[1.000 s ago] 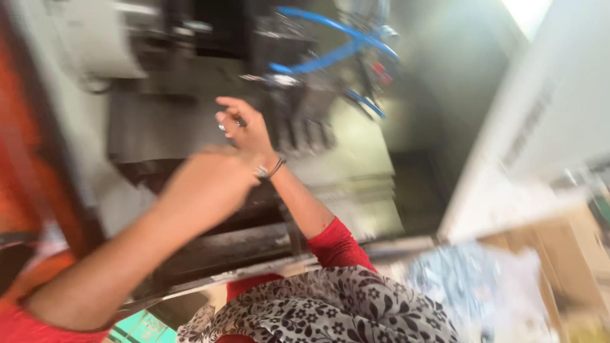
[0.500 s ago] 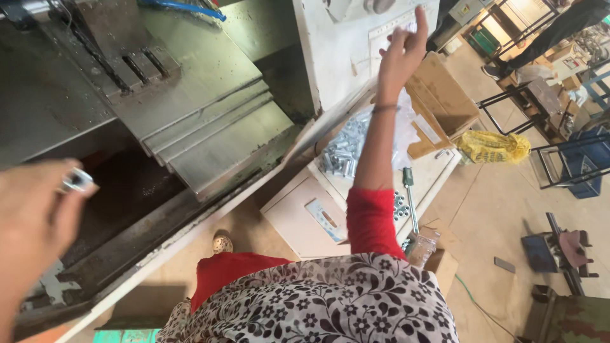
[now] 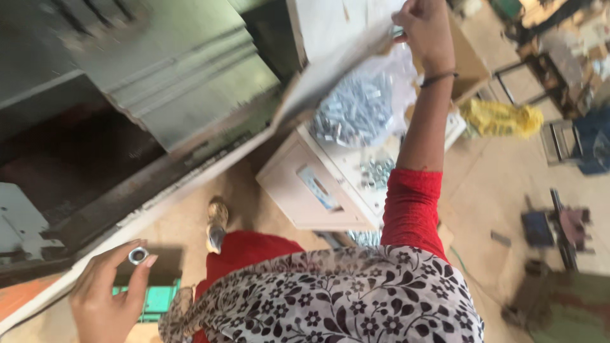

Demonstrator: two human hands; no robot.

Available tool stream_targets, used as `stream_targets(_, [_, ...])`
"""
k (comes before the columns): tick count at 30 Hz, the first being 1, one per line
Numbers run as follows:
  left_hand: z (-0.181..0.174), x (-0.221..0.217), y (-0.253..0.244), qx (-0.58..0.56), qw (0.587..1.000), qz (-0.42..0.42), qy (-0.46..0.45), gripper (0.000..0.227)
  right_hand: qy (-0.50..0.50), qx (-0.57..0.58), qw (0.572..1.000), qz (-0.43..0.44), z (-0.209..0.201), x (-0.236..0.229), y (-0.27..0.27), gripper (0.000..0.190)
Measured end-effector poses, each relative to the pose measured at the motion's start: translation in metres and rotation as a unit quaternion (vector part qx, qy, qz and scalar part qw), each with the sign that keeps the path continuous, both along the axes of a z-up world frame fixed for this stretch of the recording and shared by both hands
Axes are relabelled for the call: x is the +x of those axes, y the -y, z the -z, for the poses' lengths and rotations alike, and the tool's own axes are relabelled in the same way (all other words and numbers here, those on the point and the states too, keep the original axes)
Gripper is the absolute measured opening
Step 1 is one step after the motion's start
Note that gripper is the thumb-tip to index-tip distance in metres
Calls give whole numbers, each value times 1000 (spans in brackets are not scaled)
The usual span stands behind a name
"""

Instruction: The person repeatedly loads small metal cylindrical parts into a CNC lathe, operates the machine, and removes the finished parts. They also use a digital caliper to measure the dimensions of the parts.

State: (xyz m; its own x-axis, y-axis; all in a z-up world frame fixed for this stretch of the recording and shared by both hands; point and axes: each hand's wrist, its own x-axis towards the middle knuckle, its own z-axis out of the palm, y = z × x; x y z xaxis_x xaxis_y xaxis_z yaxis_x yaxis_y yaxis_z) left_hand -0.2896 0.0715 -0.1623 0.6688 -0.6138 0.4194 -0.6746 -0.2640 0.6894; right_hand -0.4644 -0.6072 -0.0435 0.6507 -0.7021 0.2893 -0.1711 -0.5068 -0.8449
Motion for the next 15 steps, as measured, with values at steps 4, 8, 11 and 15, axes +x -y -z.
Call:
stream_targets(4, [28,-34,16,-10,996,16,-83,26,1,-19,999,-48,20,-103,-96,50])
stream_targets(8, [40,-50,35,1,989,64,-136,26,-54,39,997,-27,51,-178,-161,37])
stream_targets(11, [42,-53,48,18,983,96,-158,29,-133,38,989,55,93,-214,-174,45])
stream_targets(15, [38,-60,68,15,978,147,-150,29,-349,-43,907,231,159,-253,-163,50])
